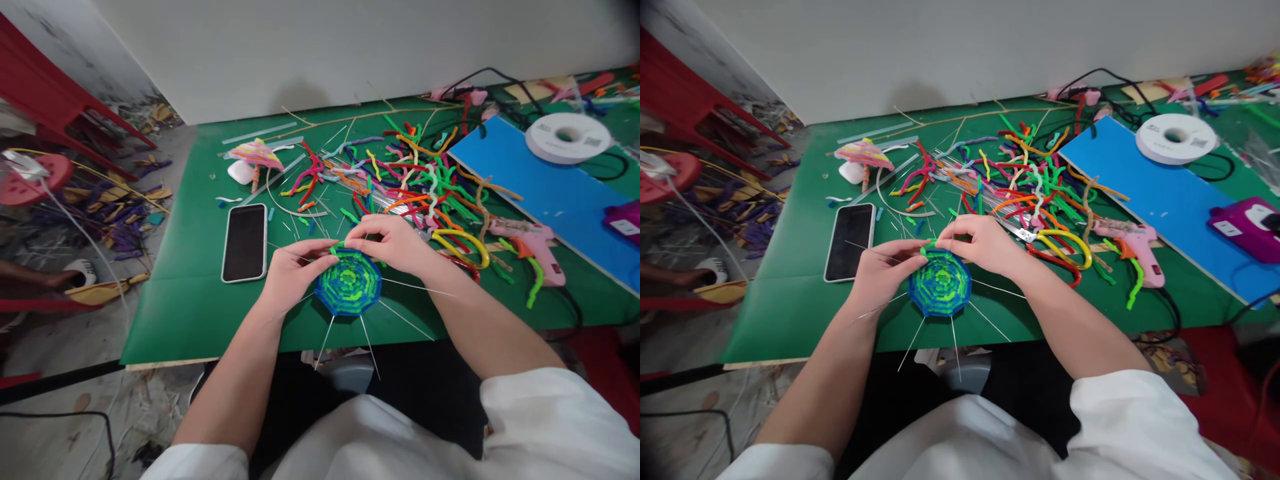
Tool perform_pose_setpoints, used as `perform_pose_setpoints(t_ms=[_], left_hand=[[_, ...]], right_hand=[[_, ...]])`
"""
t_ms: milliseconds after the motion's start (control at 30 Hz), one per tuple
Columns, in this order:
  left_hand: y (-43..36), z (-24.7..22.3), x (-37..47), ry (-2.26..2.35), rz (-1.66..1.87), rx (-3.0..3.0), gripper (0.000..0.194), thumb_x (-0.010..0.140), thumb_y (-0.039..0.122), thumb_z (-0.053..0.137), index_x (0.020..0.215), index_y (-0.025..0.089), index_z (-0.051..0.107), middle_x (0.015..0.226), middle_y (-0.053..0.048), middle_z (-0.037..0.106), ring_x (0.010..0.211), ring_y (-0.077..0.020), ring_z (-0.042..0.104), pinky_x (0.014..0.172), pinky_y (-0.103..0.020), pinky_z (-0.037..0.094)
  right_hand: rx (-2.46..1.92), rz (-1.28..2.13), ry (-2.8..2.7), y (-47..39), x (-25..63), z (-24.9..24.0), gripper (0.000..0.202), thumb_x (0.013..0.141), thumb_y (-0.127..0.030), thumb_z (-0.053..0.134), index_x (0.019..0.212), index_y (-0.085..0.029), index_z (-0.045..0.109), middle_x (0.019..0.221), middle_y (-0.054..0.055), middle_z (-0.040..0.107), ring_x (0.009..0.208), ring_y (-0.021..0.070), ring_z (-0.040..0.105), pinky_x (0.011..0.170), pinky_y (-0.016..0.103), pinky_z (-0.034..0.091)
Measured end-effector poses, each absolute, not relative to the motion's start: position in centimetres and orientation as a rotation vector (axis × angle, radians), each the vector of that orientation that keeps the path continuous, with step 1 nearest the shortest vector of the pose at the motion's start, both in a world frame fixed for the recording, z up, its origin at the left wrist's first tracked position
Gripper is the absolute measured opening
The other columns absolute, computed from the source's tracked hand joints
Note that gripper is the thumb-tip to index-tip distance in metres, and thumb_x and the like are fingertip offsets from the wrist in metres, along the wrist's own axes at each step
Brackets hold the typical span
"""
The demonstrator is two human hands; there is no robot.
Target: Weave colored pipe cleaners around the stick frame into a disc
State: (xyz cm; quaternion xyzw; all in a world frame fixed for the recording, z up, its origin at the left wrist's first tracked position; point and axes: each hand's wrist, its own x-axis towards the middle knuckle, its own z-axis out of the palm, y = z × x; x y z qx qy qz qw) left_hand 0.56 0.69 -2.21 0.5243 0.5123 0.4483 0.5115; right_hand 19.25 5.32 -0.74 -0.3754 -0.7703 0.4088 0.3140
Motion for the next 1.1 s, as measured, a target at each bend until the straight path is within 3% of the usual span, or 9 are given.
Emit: perform_pose_setpoints(t_ms=[233, 333, 433, 633, 1100], left_hand=[[0.69, -2.19, 0.74, 1.269, 1.109, 1.271, 0.025, 0.062, 0.026, 0.071, 0.086, 0.020, 0.070, 0.069, -0.001, 0.067, 0.062, -0.0114, 0.058, 0.059, -0.022, 0.048], [0.75, -2.33, 0.74, 1.263, 1.117, 1.257, 0.025, 0.063, 0.026, 0.071, 0.086, 0.020, 0.070, 0.069, 0.000, 0.067, 0.062, -0.0108, 0.058, 0.059, -0.022, 0.048], [0.78, -2.42, 0.71, 1.275, 1.128, 1.253, 0.024, 0.062, 0.027, 0.071, 0.085, 0.020, 0.070, 0.070, -0.001, 0.068, 0.063, -0.0110, 0.059, 0.059, -0.021, 0.048], [0.67, -2.06, 0.74, 1.339, 1.107, 1.270, 0.028, 0.063, 0.030, 0.070, 0.089, 0.019, 0.070, 0.076, -0.004, 0.070, 0.067, -0.0149, 0.061, 0.063, -0.026, 0.050], [0.85, -1.94, 0.65, 1.368, 1.133, 1.272, 0.025, 0.063, 0.032, 0.070, 0.084, 0.017, 0.071, 0.080, -0.005, 0.071, 0.069, -0.0160, 0.063, 0.063, -0.026, 0.051]], right_hand=[[-1.014, 1.067, -2.022, 5.35, 19.18, -0.87, 0.018, 0.075, -0.032, 0.057, 0.074, -0.016, 0.065, 0.068, 0.000, 0.058, 0.060, 0.0087, 0.051, 0.055, 0.022, 0.039], [-1.039, 1.140, -2.021, 5.29, 19.15, -0.95, 0.021, 0.077, -0.033, 0.054, 0.085, -0.017, 0.066, 0.071, 0.000, 0.061, 0.055, 0.0080, 0.050, 0.051, 0.022, 0.039], [-0.982, 1.165, -2.055, 5.29, 19.17, -0.85, 0.024, 0.080, -0.030, 0.050, 0.096, -0.020, 0.064, 0.083, 0.002, 0.065, 0.067, 0.0110, 0.056, 0.058, 0.023, 0.042], [-0.895, 0.960, -2.157, 5.55, 19.29, -0.76, 0.017, 0.081, -0.024, 0.049, 0.086, -0.019, 0.065, 0.083, 0.003, 0.064, 0.079, 0.0139, 0.056, 0.071, 0.027, 0.043], [-0.908, 0.981, -2.168, 5.52, 19.37, -0.61, 0.017, 0.082, -0.025, 0.047, 0.086, -0.017, 0.062, 0.082, 0.003, 0.061, 0.072, 0.0119, 0.054, 0.063, 0.024, 0.041]])
